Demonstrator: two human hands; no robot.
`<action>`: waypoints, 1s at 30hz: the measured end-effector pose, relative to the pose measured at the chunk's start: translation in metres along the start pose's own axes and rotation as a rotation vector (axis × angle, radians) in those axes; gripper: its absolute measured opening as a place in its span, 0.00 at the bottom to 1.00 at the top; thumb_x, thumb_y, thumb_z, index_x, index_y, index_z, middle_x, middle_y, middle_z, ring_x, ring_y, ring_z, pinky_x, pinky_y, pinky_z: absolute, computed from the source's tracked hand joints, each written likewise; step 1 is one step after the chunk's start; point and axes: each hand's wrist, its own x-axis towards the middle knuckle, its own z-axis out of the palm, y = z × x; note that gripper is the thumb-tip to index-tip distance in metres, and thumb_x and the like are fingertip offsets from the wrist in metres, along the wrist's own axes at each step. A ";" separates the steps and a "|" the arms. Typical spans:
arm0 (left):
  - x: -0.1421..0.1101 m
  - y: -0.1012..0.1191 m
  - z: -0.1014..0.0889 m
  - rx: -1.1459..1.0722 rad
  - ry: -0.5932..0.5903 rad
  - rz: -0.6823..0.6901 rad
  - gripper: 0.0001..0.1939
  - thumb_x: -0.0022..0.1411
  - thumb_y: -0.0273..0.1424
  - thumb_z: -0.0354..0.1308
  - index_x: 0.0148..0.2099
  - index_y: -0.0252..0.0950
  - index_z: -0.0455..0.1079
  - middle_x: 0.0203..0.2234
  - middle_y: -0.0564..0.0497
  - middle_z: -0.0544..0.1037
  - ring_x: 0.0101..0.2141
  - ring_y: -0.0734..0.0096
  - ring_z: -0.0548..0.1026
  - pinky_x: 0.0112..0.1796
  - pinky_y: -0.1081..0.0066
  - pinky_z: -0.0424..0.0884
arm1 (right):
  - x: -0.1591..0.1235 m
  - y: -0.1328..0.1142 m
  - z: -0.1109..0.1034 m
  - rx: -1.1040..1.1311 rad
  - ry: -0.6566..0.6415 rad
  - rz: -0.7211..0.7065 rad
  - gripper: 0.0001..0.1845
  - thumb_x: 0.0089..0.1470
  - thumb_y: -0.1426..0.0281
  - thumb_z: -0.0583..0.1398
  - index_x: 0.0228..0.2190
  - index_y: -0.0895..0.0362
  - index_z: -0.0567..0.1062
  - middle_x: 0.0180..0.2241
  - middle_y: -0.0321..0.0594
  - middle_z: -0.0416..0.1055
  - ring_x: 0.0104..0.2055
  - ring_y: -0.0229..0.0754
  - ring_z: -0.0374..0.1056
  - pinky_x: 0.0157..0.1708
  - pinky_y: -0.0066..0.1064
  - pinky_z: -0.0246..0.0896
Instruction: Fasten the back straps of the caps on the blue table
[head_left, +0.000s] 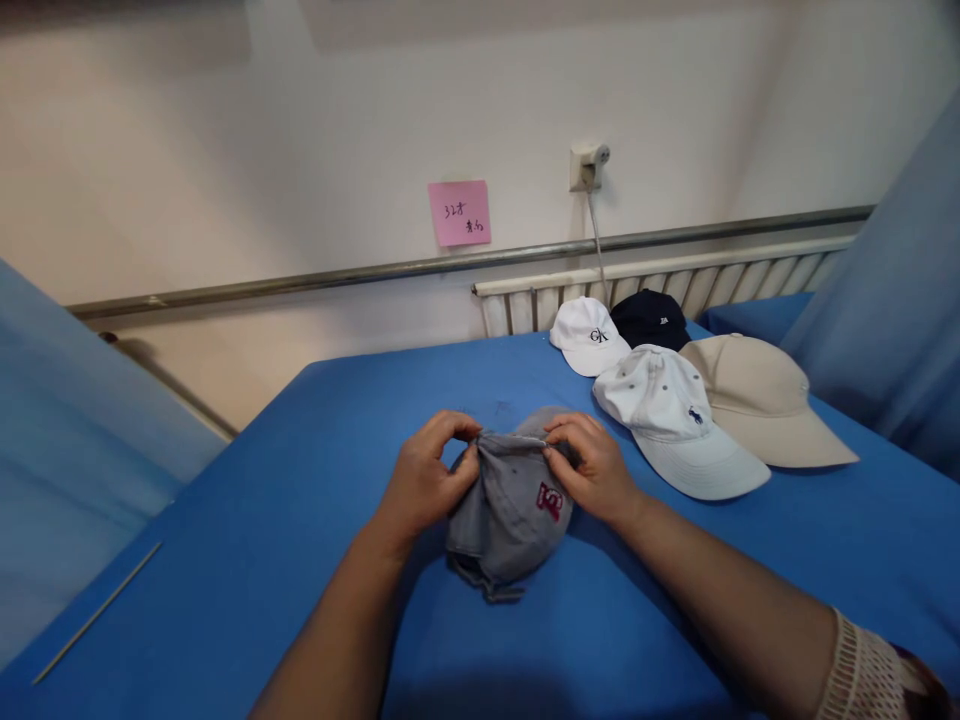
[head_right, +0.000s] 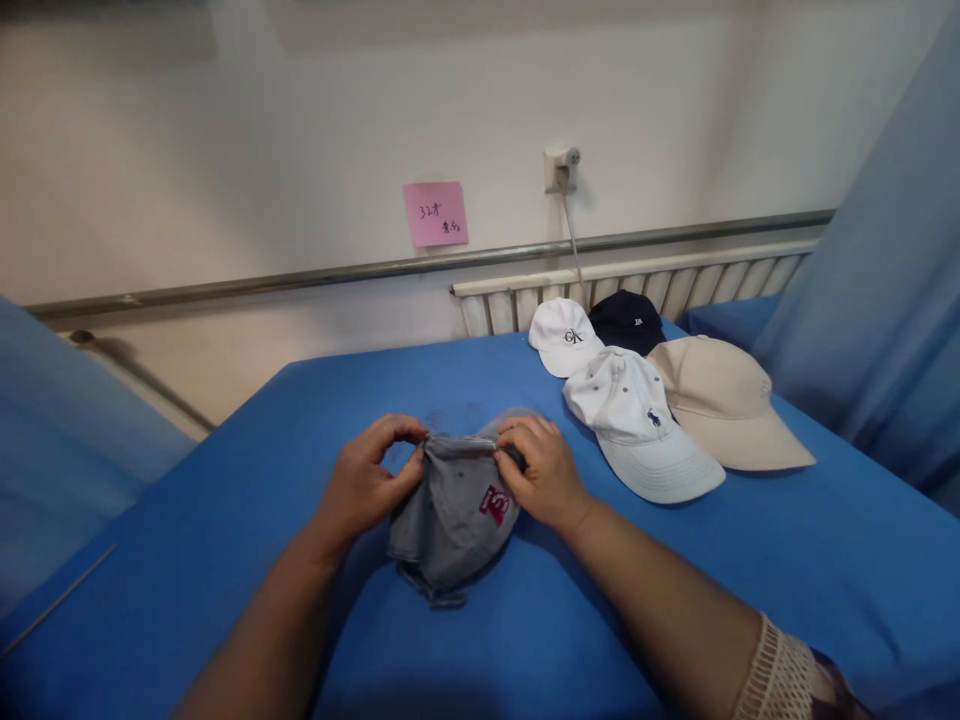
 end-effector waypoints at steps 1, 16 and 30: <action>0.000 -0.003 -0.002 0.028 0.008 0.004 0.10 0.56 0.24 0.53 0.41 0.37 0.69 0.35 0.51 0.76 0.37 0.68 0.74 0.41 0.67 0.71 | -0.001 -0.008 -0.004 -0.019 -0.007 -0.041 0.04 0.54 0.73 0.57 0.33 0.53 0.71 0.40 0.43 0.72 0.45 0.46 0.67 0.47 0.40 0.61; 0.001 -0.020 -0.009 0.103 -0.135 -0.021 0.15 0.56 0.23 0.51 0.45 0.38 0.70 0.40 0.50 0.77 0.41 0.66 0.74 0.44 0.65 0.70 | -0.005 0.033 0.007 -0.131 -0.237 0.328 0.10 0.56 0.69 0.56 0.40 0.55 0.73 0.40 0.42 0.73 0.43 0.45 0.69 0.45 0.37 0.62; 0.000 -0.023 -0.009 0.158 -0.182 -0.066 0.11 0.60 0.29 0.53 0.45 0.38 0.72 0.36 0.50 0.78 0.36 0.68 0.75 0.39 0.69 0.70 | -0.008 0.026 0.007 -0.282 -0.331 0.304 0.10 0.59 0.65 0.55 0.37 0.56 0.74 0.38 0.44 0.74 0.42 0.46 0.69 0.42 0.35 0.58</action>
